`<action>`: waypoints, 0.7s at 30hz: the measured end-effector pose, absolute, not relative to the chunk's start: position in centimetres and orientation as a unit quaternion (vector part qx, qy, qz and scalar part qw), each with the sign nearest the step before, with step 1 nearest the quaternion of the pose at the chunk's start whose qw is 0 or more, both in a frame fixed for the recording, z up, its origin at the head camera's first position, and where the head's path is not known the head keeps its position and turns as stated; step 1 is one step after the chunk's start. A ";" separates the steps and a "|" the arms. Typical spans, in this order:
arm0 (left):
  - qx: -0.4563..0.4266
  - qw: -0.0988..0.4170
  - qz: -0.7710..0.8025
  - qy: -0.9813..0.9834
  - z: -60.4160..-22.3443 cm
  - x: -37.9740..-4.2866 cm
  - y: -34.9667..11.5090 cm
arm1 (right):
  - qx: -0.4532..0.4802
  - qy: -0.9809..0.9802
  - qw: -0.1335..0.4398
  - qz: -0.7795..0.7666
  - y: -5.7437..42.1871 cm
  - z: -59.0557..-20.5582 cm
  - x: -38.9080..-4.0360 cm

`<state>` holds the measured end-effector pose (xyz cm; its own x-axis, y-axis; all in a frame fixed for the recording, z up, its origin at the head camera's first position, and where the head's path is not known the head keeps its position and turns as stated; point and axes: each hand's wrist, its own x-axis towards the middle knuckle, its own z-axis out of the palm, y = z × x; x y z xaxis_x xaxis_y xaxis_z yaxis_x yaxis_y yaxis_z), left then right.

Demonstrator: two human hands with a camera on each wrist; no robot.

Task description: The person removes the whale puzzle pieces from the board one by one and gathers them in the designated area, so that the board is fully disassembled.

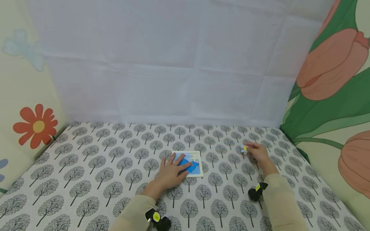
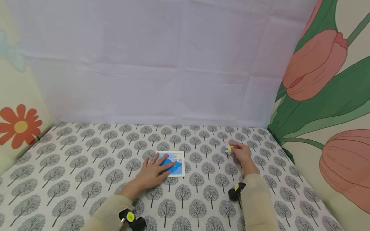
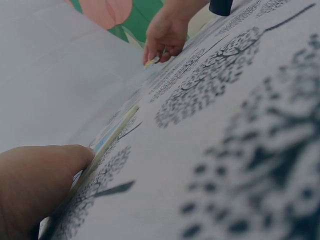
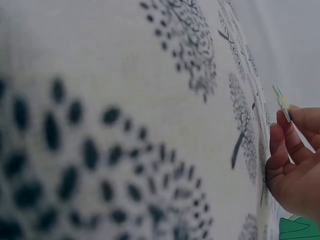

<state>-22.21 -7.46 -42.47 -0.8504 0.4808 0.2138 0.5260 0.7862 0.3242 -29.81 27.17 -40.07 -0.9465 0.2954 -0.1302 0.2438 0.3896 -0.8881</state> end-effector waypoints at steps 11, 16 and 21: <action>-0.263 0.059 -0.184 -0.945 -42.6 -22.2 -7.4 | -0.147 -0.847 0.034 0.510 27.9 -40.8 -30.0; -0.264 0.061 -0.181 -0.945 -42.5 -22.2 -7.4 | -0.150 -0.856 0.038 0.494 28.0 -41.3 -30.3; -0.265 0.060 -0.181 -0.945 -42.5 -22.3 -7.4 | -0.156 -0.856 0.040 0.492 28.0 -41.5 -30.6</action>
